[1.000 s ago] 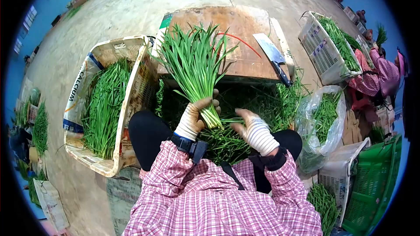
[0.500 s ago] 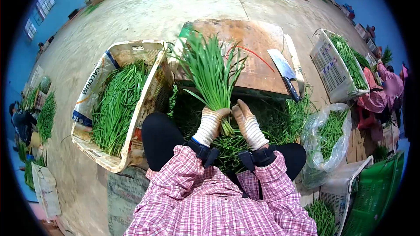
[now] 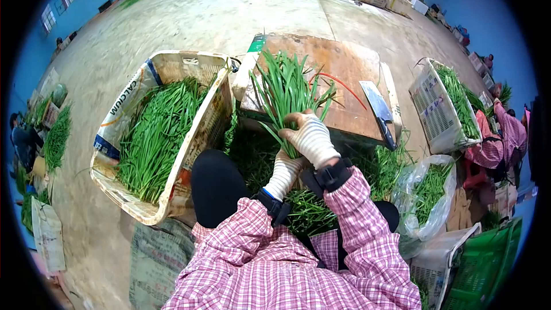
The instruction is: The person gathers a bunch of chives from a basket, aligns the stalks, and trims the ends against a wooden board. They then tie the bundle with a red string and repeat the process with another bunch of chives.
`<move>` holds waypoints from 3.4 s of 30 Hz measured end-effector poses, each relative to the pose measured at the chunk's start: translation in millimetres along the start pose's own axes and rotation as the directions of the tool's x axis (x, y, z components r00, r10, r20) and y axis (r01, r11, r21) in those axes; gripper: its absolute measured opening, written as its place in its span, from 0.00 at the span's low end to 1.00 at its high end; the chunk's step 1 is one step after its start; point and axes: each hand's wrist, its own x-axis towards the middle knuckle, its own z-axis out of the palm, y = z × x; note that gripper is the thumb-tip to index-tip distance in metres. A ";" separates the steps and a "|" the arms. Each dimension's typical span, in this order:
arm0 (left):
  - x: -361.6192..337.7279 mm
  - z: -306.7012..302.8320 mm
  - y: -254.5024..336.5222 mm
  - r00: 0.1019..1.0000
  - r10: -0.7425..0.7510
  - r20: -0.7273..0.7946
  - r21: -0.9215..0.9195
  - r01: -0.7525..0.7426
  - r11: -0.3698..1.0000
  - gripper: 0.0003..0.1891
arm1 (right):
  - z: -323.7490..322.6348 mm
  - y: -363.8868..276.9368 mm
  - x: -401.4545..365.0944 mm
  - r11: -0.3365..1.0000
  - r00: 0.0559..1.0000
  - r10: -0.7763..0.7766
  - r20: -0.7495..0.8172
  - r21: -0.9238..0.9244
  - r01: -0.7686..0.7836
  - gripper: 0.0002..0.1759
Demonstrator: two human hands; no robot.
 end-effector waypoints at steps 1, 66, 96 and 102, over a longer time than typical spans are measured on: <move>4.6 -2.2 -4.3 1.000 -0.004 -0.012 -0.045 0.004 0.999 0.33 | 10.7 7.1 7.4 1.000 1.000 0.000 0.010 -0.029 0.000 0.17; 11.1 47.7 64.7 0.768 -0.289 0.572 -0.118 0.426 0.897 0.35 | -51.5 56.4 -99.3 0.608 0.937 0.017 0.349 0.741 -0.286 0.13; 6.8 46.8 87.7 0.996 -0.063 0.060 -0.143 0.071 0.987 0.08 | -17.8 84.1 -90.0 -0.104 0.866 0.491 -0.090 0.981 0.161 0.09; -3.5 41.1 87.2 0.971 -0.035 0.238 -0.007 0.037 0.999 0.11 | -20.4 78.9 -90.4 0.192 0.845 0.478 -0.240 0.967 0.166 0.08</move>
